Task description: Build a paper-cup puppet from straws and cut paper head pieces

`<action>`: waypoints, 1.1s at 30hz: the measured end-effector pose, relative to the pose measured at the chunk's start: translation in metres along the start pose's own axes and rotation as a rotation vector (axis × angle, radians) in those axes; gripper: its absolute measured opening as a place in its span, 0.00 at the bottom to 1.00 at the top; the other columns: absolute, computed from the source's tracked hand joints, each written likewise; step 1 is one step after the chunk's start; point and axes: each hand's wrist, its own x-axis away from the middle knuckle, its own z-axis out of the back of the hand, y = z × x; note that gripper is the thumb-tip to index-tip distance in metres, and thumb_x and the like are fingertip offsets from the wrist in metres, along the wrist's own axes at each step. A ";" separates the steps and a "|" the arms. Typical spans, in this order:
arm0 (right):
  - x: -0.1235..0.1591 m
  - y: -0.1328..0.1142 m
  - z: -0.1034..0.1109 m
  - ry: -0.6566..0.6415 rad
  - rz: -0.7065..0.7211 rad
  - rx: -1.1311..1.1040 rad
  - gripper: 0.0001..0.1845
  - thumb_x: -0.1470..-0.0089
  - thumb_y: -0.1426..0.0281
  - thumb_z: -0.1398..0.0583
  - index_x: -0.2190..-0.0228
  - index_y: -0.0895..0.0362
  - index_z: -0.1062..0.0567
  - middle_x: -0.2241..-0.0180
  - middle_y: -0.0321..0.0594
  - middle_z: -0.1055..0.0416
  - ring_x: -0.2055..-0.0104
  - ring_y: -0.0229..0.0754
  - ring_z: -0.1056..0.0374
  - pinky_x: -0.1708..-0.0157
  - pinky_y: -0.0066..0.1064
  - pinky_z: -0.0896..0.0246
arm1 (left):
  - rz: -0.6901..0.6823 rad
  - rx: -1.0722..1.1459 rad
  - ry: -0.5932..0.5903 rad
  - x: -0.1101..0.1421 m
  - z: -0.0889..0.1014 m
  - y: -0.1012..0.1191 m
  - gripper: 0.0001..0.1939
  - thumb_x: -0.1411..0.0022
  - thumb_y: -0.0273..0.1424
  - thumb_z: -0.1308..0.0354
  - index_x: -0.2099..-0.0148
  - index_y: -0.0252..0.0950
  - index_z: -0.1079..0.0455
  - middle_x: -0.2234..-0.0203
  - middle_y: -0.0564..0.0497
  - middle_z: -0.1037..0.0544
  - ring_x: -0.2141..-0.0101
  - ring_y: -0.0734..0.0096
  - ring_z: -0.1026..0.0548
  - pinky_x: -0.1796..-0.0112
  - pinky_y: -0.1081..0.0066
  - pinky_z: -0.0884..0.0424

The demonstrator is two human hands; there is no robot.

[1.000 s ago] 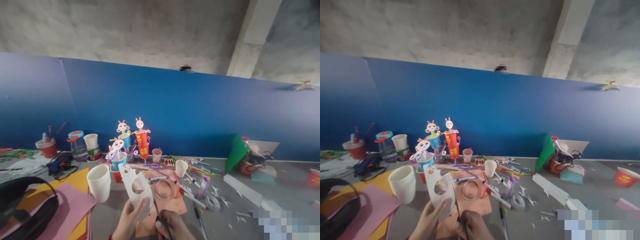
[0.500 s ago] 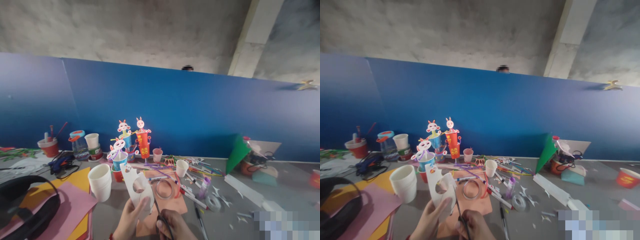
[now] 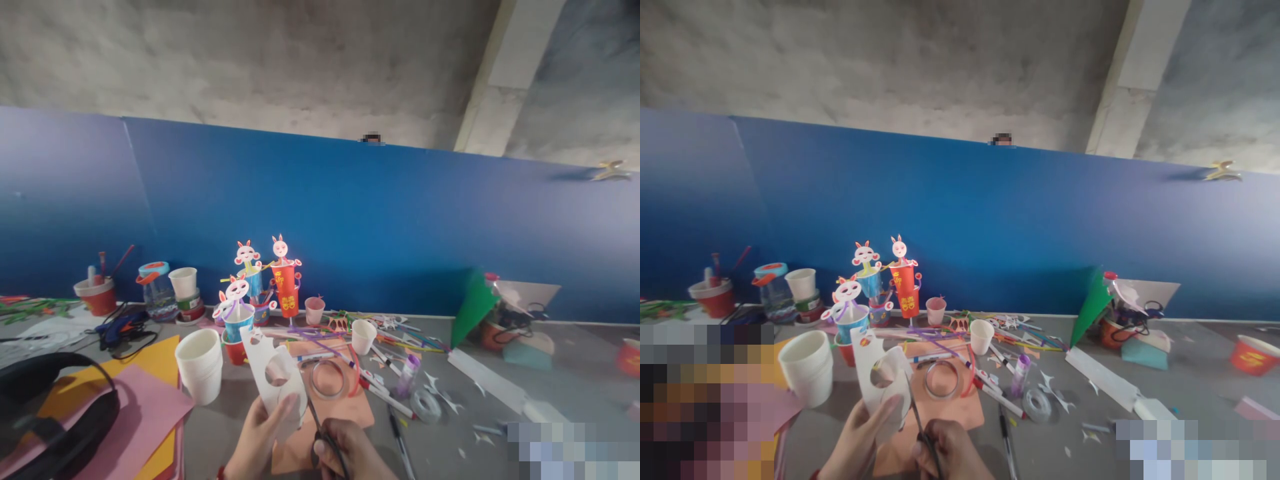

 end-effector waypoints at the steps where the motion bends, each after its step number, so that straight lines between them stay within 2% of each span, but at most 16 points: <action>1: 0.000 0.000 0.000 -0.001 0.005 0.005 0.36 0.55 0.34 0.44 0.72 0.56 0.36 0.83 0.30 0.39 0.82 0.32 0.43 0.83 0.23 0.57 | -0.004 -0.002 -0.021 0.000 0.001 -0.001 0.26 0.71 0.40 0.22 0.70 0.30 0.22 0.81 0.49 0.21 0.80 0.68 0.27 0.80 0.73 0.28; 3: 0.001 -0.001 0.000 0.011 0.020 0.022 0.37 0.55 0.33 0.46 0.72 0.57 0.36 0.83 0.30 0.39 0.82 0.32 0.43 0.83 0.23 0.56 | -0.012 -0.004 -0.077 -0.002 0.003 -0.003 0.25 0.69 0.40 0.22 0.70 0.31 0.22 0.80 0.49 0.21 0.80 0.70 0.27 0.80 0.74 0.27; 14: 0.000 0.001 -0.001 0.015 -0.009 0.004 0.38 0.57 0.33 0.45 0.71 0.57 0.35 0.82 0.30 0.37 0.82 0.32 0.42 0.81 0.23 0.54 | -0.007 -0.009 -0.088 -0.003 0.004 -0.003 0.24 0.68 0.41 0.22 0.70 0.31 0.22 0.80 0.49 0.20 0.79 0.68 0.26 0.79 0.74 0.27; 24: 0.000 0.002 -0.002 0.004 0.001 -0.019 0.39 0.57 0.32 0.46 0.71 0.57 0.36 0.84 0.28 0.40 0.83 0.31 0.45 0.83 0.22 0.56 | -0.004 -0.027 -0.097 -0.001 0.002 0.000 0.22 0.67 0.40 0.23 0.70 0.31 0.22 0.80 0.49 0.21 0.80 0.68 0.26 0.79 0.73 0.28; 28: 0.002 -0.002 -0.003 0.011 0.025 -0.003 0.39 0.56 0.31 0.47 0.71 0.57 0.36 0.84 0.29 0.39 0.83 0.31 0.46 0.83 0.23 0.56 | -0.017 -0.033 -0.101 -0.003 0.004 -0.003 0.22 0.65 0.39 0.24 0.68 0.31 0.22 0.79 0.49 0.21 0.79 0.67 0.26 0.78 0.73 0.28; 33: 0.002 -0.008 -0.001 0.029 -0.012 0.046 0.41 0.59 0.30 0.48 0.71 0.58 0.34 0.82 0.32 0.38 0.81 0.31 0.44 0.81 0.23 0.55 | -0.026 -0.039 -0.109 -0.010 0.011 -0.012 0.23 0.61 0.40 0.24 0.65 0.30 0.22 0.76 0.47 0.19 0.76 0.65 0.25 0.77 0.73 0.27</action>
